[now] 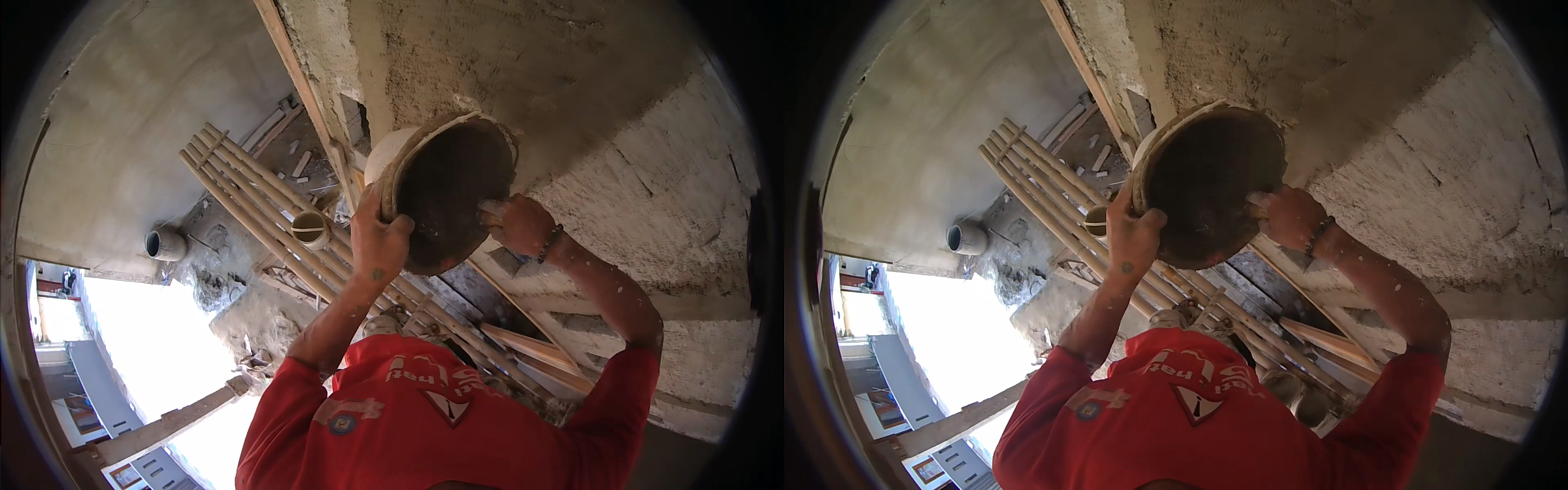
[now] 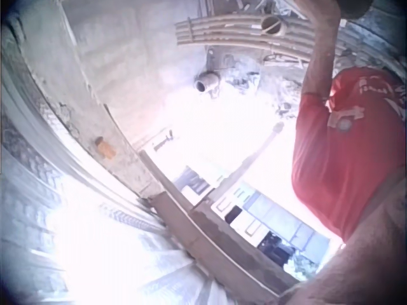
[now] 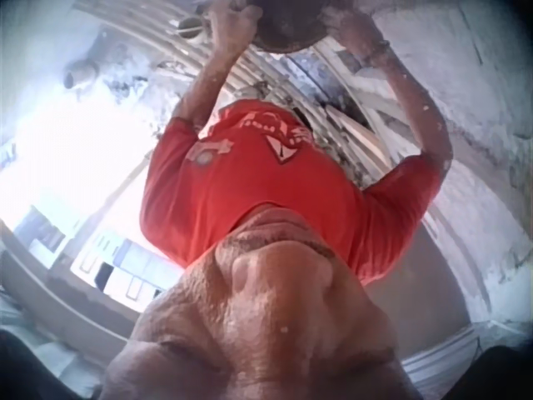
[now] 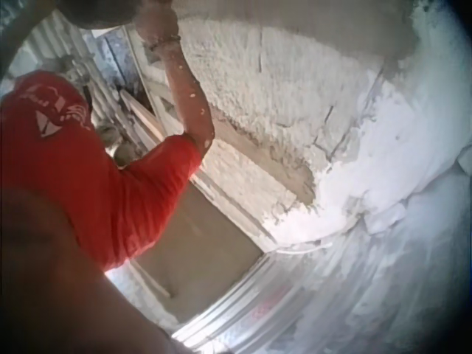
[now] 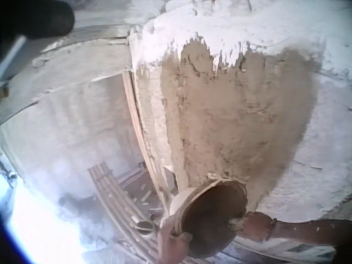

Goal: The person applies wet cement from a bucket onto a wall using a trowel while sitting on a bamboo scaffold.

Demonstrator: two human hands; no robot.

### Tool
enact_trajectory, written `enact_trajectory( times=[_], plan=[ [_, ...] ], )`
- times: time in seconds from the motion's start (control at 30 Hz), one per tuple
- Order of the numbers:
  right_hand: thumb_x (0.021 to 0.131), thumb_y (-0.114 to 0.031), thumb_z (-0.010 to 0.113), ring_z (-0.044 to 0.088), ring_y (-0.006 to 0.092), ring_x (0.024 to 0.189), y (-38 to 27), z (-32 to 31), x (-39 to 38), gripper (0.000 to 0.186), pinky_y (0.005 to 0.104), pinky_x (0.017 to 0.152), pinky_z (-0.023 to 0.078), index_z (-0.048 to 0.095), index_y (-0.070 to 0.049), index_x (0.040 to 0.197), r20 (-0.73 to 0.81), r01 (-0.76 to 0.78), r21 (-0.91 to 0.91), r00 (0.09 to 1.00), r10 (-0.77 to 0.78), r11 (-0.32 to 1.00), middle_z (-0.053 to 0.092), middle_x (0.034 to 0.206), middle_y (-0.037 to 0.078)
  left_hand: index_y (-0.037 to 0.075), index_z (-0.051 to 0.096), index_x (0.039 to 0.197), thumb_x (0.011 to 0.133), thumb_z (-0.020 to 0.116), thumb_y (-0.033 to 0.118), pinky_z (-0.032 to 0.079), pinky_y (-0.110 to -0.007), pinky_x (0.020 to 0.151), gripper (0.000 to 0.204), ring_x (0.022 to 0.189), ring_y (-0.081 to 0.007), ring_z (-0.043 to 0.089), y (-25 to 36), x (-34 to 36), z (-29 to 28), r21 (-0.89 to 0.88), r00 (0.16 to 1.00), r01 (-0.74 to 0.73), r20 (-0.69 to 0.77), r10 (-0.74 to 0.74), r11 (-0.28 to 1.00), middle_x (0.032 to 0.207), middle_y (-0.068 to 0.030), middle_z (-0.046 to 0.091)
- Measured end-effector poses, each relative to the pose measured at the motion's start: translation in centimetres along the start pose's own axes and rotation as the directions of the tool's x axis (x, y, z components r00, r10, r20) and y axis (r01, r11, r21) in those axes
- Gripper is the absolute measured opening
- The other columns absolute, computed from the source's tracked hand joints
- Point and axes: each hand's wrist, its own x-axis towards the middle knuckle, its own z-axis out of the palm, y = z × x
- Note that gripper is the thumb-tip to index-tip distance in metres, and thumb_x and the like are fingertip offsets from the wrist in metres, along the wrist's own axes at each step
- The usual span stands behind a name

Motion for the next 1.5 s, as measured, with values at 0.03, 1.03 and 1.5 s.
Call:
enact_trajectory(
  times=[0.03,1.03,1.5],
  plan=[
    [0.081,-0.019,0.066,0.068,0.0368,0.086,0.1,1.7,0.2,0.040,0.0447,0.079,0.055,0.066,-0.010,0.119,-0.055,0.023,0.082,0.998,-0.018,0.996,0.070,0.092,0.019,0.000,0.059,0.126,0.069,0.060,0.004,0.048,-0.038,0.090,0.058,0.098,-0.0315,0.065,-0.1,0.0,-0.2,0.000,1.000,-0.005,-0.013,0.005,1.000,0.105,-0.0185,0.066],
    [0.086,-0.028,0.065,0.053,0.0098,0.059,-2.2,-33.9,3.2,0.047,0.0246,0.051,0.045,0.062,0.007,0.118,-0.589,-0.182,0.102,0.781,0.207,0.978,0.058,0.073,0.004,-0.003,0.059,0.123,0.068,0.051,-0.004,0.050,-0.025,0.078,0.055,0.087,-0.0123,0.061,-1.6,0.8,-9.7,-0.458,0.955,0.018,-0.256,-0.151,0.889,0.103,-0.0050,0.066],
    [0.077,-0.022,0.071,0.064,0.0200,0.072,-1.1,-22.8,3.3,0.040,0.0368,0.067,0.053,0.063,-0.003,0.111,-0.369,0.143,-0.015,0.919,-0.138,0.990,0.065,0.096,0.018,-0.005,0.060,0.123,0.067,0.054,-0.003,0.049,-0.028,0.085,0.056,0.090,-0.0174,0.062,-1.8,2.7,-7.1,-0.416,0.974,0.072,-0.167,-0.154,0.906,0.104,-0.0078,0.068]
  ],
)
